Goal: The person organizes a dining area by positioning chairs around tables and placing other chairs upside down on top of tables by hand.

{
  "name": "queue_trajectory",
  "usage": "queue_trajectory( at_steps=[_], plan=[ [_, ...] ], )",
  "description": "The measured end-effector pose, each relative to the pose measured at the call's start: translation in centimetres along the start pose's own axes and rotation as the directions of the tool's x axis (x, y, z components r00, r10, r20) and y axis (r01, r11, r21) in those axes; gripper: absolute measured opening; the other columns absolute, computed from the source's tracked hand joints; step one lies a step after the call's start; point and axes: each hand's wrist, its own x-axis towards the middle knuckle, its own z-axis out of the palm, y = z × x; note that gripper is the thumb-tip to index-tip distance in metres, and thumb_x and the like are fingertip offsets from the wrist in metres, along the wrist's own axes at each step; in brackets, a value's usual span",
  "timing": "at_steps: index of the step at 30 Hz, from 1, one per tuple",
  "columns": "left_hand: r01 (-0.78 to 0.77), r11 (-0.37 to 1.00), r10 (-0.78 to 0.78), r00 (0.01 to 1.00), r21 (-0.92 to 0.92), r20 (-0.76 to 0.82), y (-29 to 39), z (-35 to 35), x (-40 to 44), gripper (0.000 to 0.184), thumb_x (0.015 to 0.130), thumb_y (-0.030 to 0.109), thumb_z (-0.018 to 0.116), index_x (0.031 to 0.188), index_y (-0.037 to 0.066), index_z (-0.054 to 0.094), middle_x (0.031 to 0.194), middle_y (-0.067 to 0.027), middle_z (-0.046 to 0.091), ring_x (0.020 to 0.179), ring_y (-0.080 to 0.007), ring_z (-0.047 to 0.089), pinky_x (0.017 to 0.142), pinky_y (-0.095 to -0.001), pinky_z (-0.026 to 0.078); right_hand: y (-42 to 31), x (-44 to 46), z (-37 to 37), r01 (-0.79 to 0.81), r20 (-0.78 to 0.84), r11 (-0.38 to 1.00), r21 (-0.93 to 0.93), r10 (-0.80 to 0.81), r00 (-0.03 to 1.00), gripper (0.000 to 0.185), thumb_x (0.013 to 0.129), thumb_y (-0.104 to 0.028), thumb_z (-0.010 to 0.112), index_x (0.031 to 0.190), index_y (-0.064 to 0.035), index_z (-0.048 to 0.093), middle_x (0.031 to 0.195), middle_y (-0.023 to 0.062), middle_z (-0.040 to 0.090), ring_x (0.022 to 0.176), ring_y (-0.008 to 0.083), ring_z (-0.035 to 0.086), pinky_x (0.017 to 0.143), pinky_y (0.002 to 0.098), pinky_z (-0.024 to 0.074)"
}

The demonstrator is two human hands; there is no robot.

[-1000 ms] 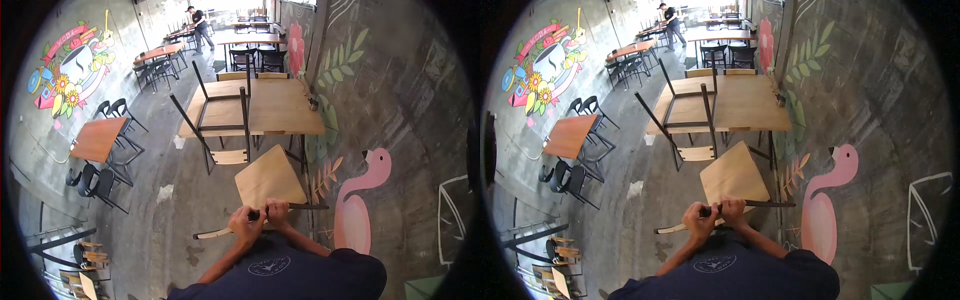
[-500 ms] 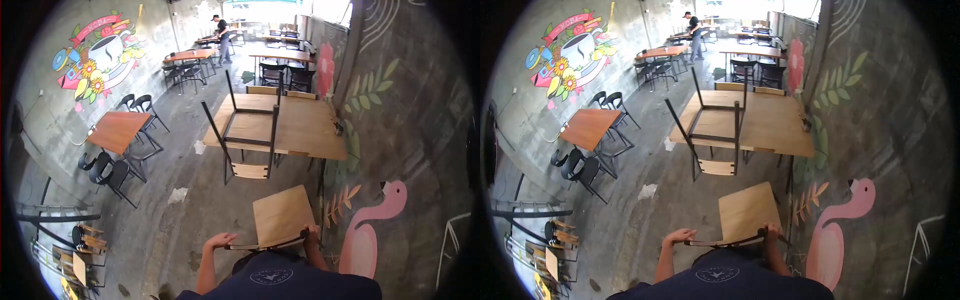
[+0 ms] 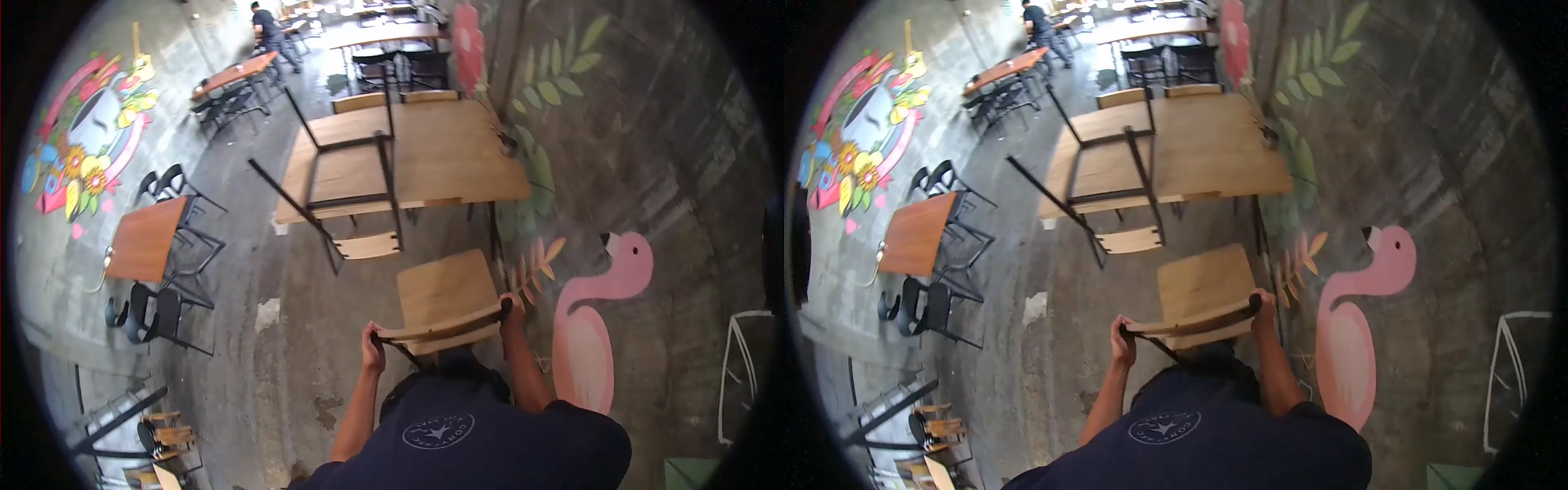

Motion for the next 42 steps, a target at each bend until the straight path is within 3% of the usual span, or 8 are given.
queue_trajectory(
  at_steps=[4,6,15,17,25,33,39,42],
  plan=[
    [-0.1,0.991,0.082,0.979,0.089,0.186,-0.6,4.0,3.4,0.029,0.092,0.033,0.044,0.078,0.008,0.051,0.074,-0.0018,0.049,0.078,-0.0143,0.048,0.077,-0.0287,0.034,0.4,4.4,-1.5,-0.189,0.21,0.965,0.184,0.149,0.966,0.021,0.083,-0.017,0.048,0.066,-0.0048,0.052,0.064,0.0049,0.048,0.061,0.0164,0.049,0.06,0.0304,0.0392],
    [-0.09,0.988,0.069,0.984,0.123,0.163,-0.5,6.5,4.8,0.028,0.091,0.031,0.044,0.077,0.008,0.051,0.074,-0.0013,0.049,0.078,-0.0131,0.047,0.077,-0.0276,0.034,2.5,7.5,-1.1,-0.445,0.305,0.725,0.526,0.327,0.894,0.02,0.081,-0.017,0.05,0.063,-0.0079,0.047,0.062,0.0028,0.045,0.057,0.0165,0.046,0.056,0.0294,0.0378],
    [0.062,0.98,-0.049,0.996,0.19,-0.072,-4.1,14.4,16.7,0.028,0.088,0.032,0.05,0.07,0.011,0.049,0.063,-0.0008,0.048,0.062,-0.0141,0.049,0.066,-0.0276,0.038,0.5,17.9,1.8,-0.608,0.365,0.527,0.593,0.497,0.787,0.013,0.078,-0.021,0.053,0.068,-0.0122,0.05,0.063,0.001,0.046,0.059,0.0174,0.048,0.059,0.0309,0.0419],
    [0.082,0.977,-0.059,0.991,0.196,-0.118,-2.7,18.9,18.0,0.03,0.088,0.034,0.051,0.069,0.011,0.049,0.06,-0.0018,0.048,0.06,-0.0158,0.053,0.06,-0.03,0.044,3.5,21.2,2.7,-0.537,0.301,0.666,0.518,0.445,0.843,0.012,0.077,-0.023,0.053,0.07,-0.0129,0.051,0.067,0.001,0.048,0.062,0.0181,0.05,0.061,0.0327,0.0437],
    [0.166,0.963,-0.107,0.957,0.21,-0.269,-5.3,20.7,23.9,0.031,0.086,0.038,0.055,0.07,0.013,0.046,0.063,0.0001,0.046,0.062,-0.0141,0.049,0.064,-0.029,0.041,9.8,28.4,4.8,-0.562,0.295,0.698,0.445,0.478,0.827,0.015,0.08,-0.024,0.051,0.071,-0.0121,0.049,0.068,0.003,0.047,0.063,0.0196,0.051,0.06,0.0349,0.0442],
    [0.073,0.976,-0.007,0.954,0.207,-0.301,-6.3,18.1,27.2,0.031,0.087,0.038,0.052,0.068,0.013,0.048,0.061,-0.0024,0.049,0.056,-0.0154,0.05,0.058,-0.0297,0.042,4.5,29.3,6.4,-0.74,0.364,0.561,0.372,0.645,0.672,0.014,0.079,-0.02,0.051,0.07,-0.0095,0.053,0.068,0.0033,0.047,0.063,0.0181,0.048,0.059,0.0343,0.0414],
    [0.271,0.94,-0.173,0.903,0.209,-0.394,-3.7,20.2,26.5,0.043,0.084,0.048,0.05,0.065,0.01,0.052,0.061,-0.0071,0.056,0.069,-0.0204,0.056,0.07,-0.0344,0.043,4.9,30.6,5.6,-0.692,0.398,0.719,-0.065,0.655,0.643,0.024,0.08,-0.033,0.055,0.072,-0.01,0.054,0.071,0.0034,0.048,0.068,0.02,0.049,0.063,0.0372,0.0413],
    [0.392,0.885,-0.3,0.893,0.251,-0.336,-4.3,17.2,26.8,0.066,0.076,0.061,0.05,0.099,-0.001,0.058,0.091,-0.0197,0.061,0.087,-0.034,0.056,0.086,-0.0472,0.04,0.0,30.0,4.5,-0.723,0.493,0.641,-0.257,0.731,0.473,0.032,0.078,-0.04,0.054,0.092,-0.0123,0.055,0.085,0.0081,0.049,0.083,0.022,0.046,0.073,0.0397,0.0411]
  ],
)
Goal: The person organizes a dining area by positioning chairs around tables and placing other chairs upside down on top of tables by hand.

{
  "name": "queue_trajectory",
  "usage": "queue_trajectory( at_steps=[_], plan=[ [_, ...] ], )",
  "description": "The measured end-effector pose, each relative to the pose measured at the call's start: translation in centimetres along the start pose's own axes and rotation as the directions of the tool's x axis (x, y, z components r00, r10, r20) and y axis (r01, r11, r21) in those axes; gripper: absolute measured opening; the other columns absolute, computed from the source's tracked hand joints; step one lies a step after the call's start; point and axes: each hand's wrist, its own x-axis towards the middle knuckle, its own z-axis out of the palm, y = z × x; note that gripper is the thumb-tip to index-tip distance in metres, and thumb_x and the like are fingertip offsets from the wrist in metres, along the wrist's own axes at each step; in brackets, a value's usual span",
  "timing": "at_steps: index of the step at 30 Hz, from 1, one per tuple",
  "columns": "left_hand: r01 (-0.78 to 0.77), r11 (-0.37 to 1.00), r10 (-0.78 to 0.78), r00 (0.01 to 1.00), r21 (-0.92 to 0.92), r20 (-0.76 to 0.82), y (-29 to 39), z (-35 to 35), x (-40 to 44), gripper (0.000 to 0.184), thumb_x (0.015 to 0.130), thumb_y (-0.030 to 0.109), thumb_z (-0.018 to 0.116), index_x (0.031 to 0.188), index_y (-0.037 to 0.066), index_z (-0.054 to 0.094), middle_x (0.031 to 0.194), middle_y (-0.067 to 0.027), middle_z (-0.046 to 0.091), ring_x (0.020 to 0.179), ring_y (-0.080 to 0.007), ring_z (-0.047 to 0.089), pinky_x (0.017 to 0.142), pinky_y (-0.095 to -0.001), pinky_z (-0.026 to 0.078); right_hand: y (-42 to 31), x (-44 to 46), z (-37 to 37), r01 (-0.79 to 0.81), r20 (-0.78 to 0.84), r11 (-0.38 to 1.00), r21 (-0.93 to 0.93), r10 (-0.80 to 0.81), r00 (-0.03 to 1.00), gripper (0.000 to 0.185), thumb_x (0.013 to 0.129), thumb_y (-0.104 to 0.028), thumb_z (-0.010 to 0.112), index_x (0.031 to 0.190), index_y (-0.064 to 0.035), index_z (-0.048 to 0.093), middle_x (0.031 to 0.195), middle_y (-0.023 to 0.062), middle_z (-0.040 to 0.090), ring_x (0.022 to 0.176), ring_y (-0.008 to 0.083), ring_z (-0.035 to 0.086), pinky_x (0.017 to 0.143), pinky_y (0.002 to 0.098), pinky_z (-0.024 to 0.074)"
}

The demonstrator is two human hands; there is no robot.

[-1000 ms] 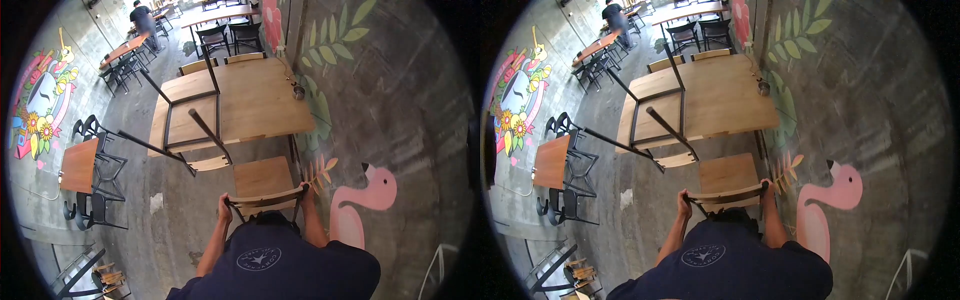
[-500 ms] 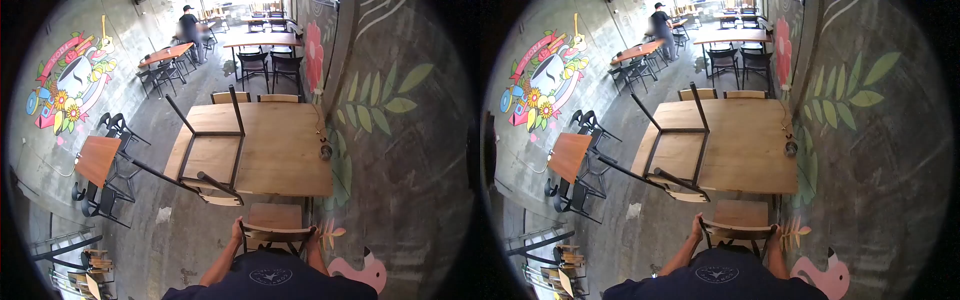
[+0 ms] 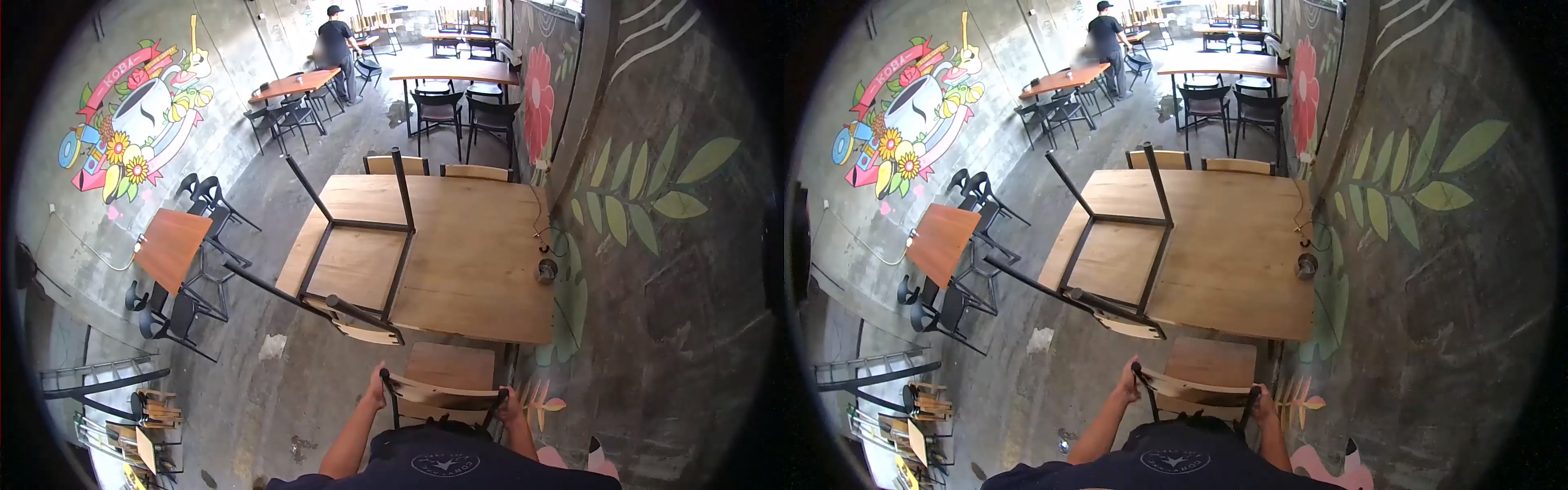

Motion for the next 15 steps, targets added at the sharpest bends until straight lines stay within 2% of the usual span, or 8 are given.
queue_trajectory(
  at_steps=[2,3,5,6,9,11,12,15],
  plan=[
    [0.348,0.938,-0.347,0.938,0.004,-0.018,3.0,2.8,-6.0,0.102,0.068,0.07,0.05,0.135,-0.005,0.031,0.127,-0.0268,0.041,0.111,-0.0509,0.042,0.097,-0.0639,0.026,-1.8,-3.2,2.3,-0.177,-0.134,0.98,0.087,0.188,0.973,0.038,0.078,-0.043,0.052,0.099,-0.0115,0.053,0.1,0.0136,0.048,0.089,0.0288,0.047,0.079,0.0456,0.0429],
    [0.353,0.934,-0.338,0.921,-0.049,0.196,3.0,2.3,-6.2,0.115,0.063,0.069,0.055,0.141,-0.003,0.011,0.142,-0.0254,0.018,0.121,-0.0608,0.022,0.095,-0.0738,0.016,-1.7,-3.0,2.2,-0.172,-0.131,0.98,0.1,0.184,0.974,0.038,0.078,-0.043,0.052,0.099,-0.0115,0.053,0.1,0.0136,0.048,0.089,0.0288,0.047,0.079,0.0456,0.0429],
    [0.429,0.892,-0.388,0.888,-0.141,0.248,0.7,0.2,-3.4,0.108,0.066,0.064,0.055,0.14,-0.003,0.015,0.142,-0.0257,0.019,0.123,-0.0595,0.021,0.096,-0.0733,0.016,-0.8,-2.7,1.2,-0.308,0.34,0.89,0.336,0.19,0.921,0.043,0.084,-0.043,0.047,0.11,-0.0088,0.049,0.12,0.0167,0.043,0.111,0.0324,0.04,0.092,0.0545,0.0365],
    [0.504,0.828,-0.428,0.851,-0.244,0.306,0.1,-0.2,-2.3,0.101,0.068,0.059,0.054,0.139,-0.003,0.018,0.142,-0.026,0.021,0.125,-0.0582,0.02,0.097,-0.0729,0.017,-0.5,-2.4,1.0,-0.301,0.338,0.888,0.347,0.181,0.924,0.043,0.084,-0.043,0.047,0.11,-0.0088,0.049,0.12,0.0167,0.043,0.111,0.0324,0.04,0.092,0.0545,0.0365],
    [0.283,0.882,-0.173,0.938,-0.378,0.299,-1.1,-0.3,-1.2,0.087,0.072,0.045,0.051,0.138,-0.002,0.018,0.14,-0.0287,0.022,0.124,-0.0572,0.022,0.097,-0.0724,0.019,1.0,0.0,1.1,-0.342,0.488,0.846,0.409,0.114,0.866,0.041,0.085,-0.041,0.046,0.109,-0.0074,0.049,0.118,0.0157,0.046,0.103,0.0295,0.048,0.086,0.0496,0.0448],
    [0.213,0.89,-0.084,0.945,-0.403,0.315,-1.4,0.1,-1.3,0.085,0.073,0.042,0.051,0.138,-0.002,0.017,0.14,-0.029,0.022,0.124,-0.0567,0.023,0.098,-0.0719,0.02,2.3,2.8,0.0,-0.25,0.312,0.894,0.371,0.134,0.941,0.031,0.085,-0.037,0.047,0.097,-0.0091,0.052,0.111,0.012,0.05,0.084,0.0234,0.056,0.058,0.0347,0.0511],
    [0.226,0.888,-0.069,0.926,-0.4,0.371,-0.6,0.9,-3.2,0.083,0.072,0.04,0.051,0.137,-0.001,0.019,0.14,-0.0287,0.022,0.125,-0.0555,0.024,0.098,-0.071,0.02,3.9,5.5,-1.5,-0.24,0.307,0.897,0.372,0.125,0.944,0.031,0.085,-0.037,0.047,0.097,-0.0091,0.052,0.111,0.012,0.05,0.084,0.0234,0.056,0.058,0.0347,0.0511],
    [0.282,0.847,-0.095,0.914,-0.451,0.393,-0.9,1.9,-4.6,0.079,0.071,0.037,0.053,0.135,0.0,0.024,0.14,-0.028,0.023,0.125,-0.0531,0.026,0.099,-0.0695,0.022,8.3,8.7,-5.5,-0.218,0.244,0.904,0.368,0.132,0.961,0.023,0.085,-0.035,0.05,0.087,-0.0122,0.055,0.105,0.0083,0.052,0.068,0.0182,0.056,0.036,0.0239,0.0365]
  ],
)
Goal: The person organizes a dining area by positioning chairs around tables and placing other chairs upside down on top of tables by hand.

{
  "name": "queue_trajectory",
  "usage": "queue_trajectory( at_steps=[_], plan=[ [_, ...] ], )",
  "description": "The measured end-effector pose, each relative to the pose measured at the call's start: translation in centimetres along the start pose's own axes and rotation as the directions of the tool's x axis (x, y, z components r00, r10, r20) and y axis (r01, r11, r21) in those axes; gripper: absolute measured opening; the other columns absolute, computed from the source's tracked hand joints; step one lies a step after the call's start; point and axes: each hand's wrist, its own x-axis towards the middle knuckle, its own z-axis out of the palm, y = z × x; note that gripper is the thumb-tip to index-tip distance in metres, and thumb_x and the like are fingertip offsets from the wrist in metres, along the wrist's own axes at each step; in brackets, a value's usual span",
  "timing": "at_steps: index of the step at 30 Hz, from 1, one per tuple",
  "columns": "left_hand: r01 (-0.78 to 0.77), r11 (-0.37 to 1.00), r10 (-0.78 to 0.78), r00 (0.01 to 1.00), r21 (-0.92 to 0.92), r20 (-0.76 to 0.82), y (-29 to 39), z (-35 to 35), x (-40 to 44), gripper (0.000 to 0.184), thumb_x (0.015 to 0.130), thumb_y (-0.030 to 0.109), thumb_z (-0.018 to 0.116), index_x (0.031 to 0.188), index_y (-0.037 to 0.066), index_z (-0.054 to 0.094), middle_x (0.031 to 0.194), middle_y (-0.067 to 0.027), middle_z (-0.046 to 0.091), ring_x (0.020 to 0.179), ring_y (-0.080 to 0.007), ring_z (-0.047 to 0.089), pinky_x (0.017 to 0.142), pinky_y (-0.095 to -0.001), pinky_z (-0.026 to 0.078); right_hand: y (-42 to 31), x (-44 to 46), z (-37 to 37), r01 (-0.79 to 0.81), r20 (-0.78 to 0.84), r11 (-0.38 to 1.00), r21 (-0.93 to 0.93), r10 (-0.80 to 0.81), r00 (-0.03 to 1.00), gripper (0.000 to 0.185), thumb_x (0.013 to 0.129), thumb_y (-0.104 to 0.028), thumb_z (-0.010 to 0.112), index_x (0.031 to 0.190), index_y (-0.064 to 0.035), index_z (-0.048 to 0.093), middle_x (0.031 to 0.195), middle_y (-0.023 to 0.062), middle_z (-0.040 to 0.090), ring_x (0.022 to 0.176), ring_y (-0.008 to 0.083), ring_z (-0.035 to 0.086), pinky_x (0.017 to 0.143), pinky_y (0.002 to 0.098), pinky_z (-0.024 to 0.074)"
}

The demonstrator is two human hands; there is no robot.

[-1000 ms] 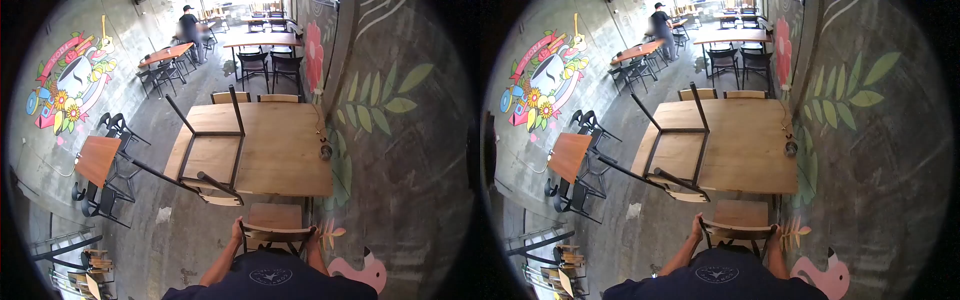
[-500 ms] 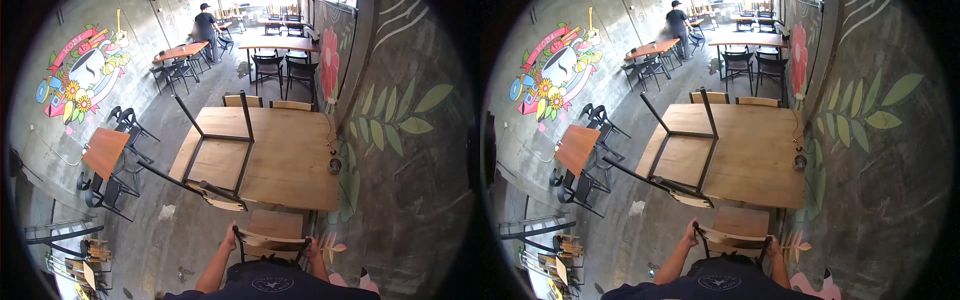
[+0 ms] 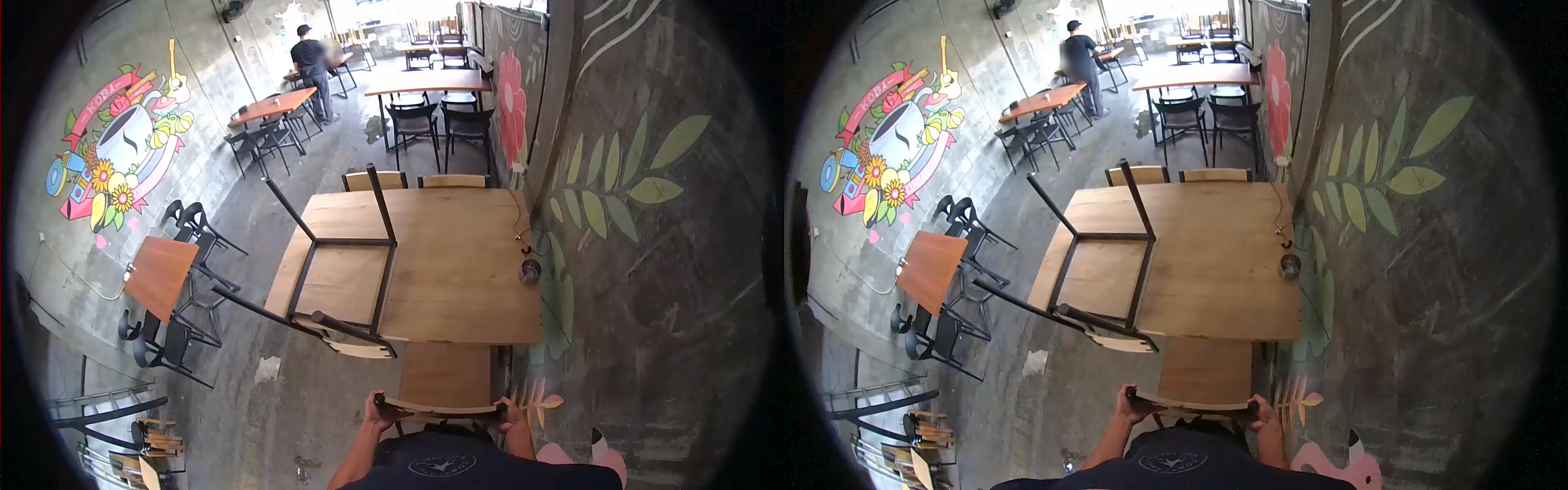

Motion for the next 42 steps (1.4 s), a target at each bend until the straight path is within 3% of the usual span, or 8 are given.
queue_trajectory(
  at_steps=[3,5,9,11,21,30,36,42],
  plan=[
    [-0.027,0.999,0.025,0.998,-0.046,-0.049,-0.4,0.6,0.2,0.068,0.071,0.035,0.054,0.127,0.003,0.034,0.136,-0.0273,0.029,0.123,-0.0512,0.03,0.099,-0.0681,0.024,-0.5,-1.4,0.7,0.014,-0.175,0.999,0.032,-0.008,0.985,0.019,0.083,-0.032,0.053,0.082,-0.0133,0.056,0.101,0.0072,0.052,0.069,0.0178,0.056,0.032,0.0251,0.0279],
    [-0.067,0.998,0.066,0.997,-0.015,-0.044,-0.5,-0.2,1.9,0.06,0.071,0.035,0.054,0.121,0.004,0.04,0.132,-0.027,0.033,0.121,-0.0505,0.032,0.099,-0.0674,0.026,-1.3,0.6,0.9,0.077,-0.003,0.984,0.163,-0.077,0.997,0.022,0.076,-0.018,0.056,0.089,-0.0005,0.054,0.106,0.0193,0.047,0.098,0.0368,0.05,0.09,0.0535,0.0464],
    [-0.139,0.99,0.135,0.986,-0.037,-0.096,-0.2,-1.6,6.6,0.038,0.071,0.037,0.055,0.096,0.008,0.049,0.113,-0.0222,0.041,0.106,-0.0461,0.042,0.095,-0.0641,0.033,-4.6,-5.7,9.1,0.202,-0.261,0.978,-0.05,-0.208,0.943,0.026,0.074,-0.018,0.057,0.091,0.0011,0.053,0.112,0.0195,0.044,0.099,0.0379,0.049,0.088,0.0544,0.0463],
    [-0.143,0.99,0.141,0.984,-0.009,-0.104,0.1,0.4,7.3,0.025,0.072,0.037,0.055,0.08,0.014,0.052,0.104,-0.0145,0.048,0.106,-0.041,0.044,0.092,-0.0638,0.036,-4.0,1.4,4.5,0.208,-0.004,0.967,0.15,-0.21,0.978,0.021,0.079,-0.033,0.061,0.083,-0.0126,0.059,0.092,0.0067,0.055,0.079,0.0243,0.057,0.063,0.0362,0.048],
    [-0.129,0.988,0.112,0.975,-0.08,-0.192,0.2,-0.6,14.7,0.024,0.064,0.036,0.06,0.077,0.017,0.053,0.104,-0.0111,0.048,0.106,-0.0349,0.041,0.093,-0.0571,0.034,-6.3,4.9,3.5,0.374,-0.045,0.924,0.076,-0.371,0.927,0.025,0.079,-0.034,0.061,0.083,-0.0099,0.06,0.084,0.0083,0.054,0.081,0.026,0.055,0.07,0.0415,0.0501],
    [-0.086,0.996,0.086,0.995,0.001,-0.045,1.0,-4.5,17.8,0.03,0.064,0.039,0.058,0.084,0.017,0.055,0.101,-0.0112,0.05,0.096,-0.0321,0.044,0.091,-0.0537,0.034,-6.1,4.5,4.7,0.338,-0.087,0.934,0.115,-0.329,0.94,0.014,0.074,-0.019,0.06,0.077,-0.0064,0.056,0.083,0.0098,0.053,0.08,0.0283,0.055,0.076,0.0456,0.0522],
    [-0.027,0.999,0.013,0.955,-0.04,-0.296,1.8,-3.7,16.9,0.036,0.068,0.043,0.057,0.092,0.017,0.055,0.106,-0.008,0.049,0.1,-0.0322,0.044,0.086,-0.0485,0.037,-5.5,8.8,1.9,0.246,-0.105,0.967,0.069,-0.238,0.966,0.022,0.072,-0.021,0.061,0.086,-0.0046,0.056,0.089,0.0117,0.052,0.084,0.031,0.053,0.078,0.0466,0.0493],
    [0.059,0.921,0.053,0.96,0.385,-0.274,3.8,-4.3,13.2,0.063,0.08,0.057,0.054,0.125,0.013,0.051,0.131,-0.0089,0.044,0.101,-0.0341,0.055,0.075,-0.0374,0.046,-7.0,4.6,5.4,0.22,0.083,0.974,0.053,-0.223,0.971,0.037,0.079,-0.031,0.051,0.102,-0.0023,0.056,0.107,0.0166,0.054,0.097,0.0371,0.054,0.085,0.0516,0.0448]
  ],
)
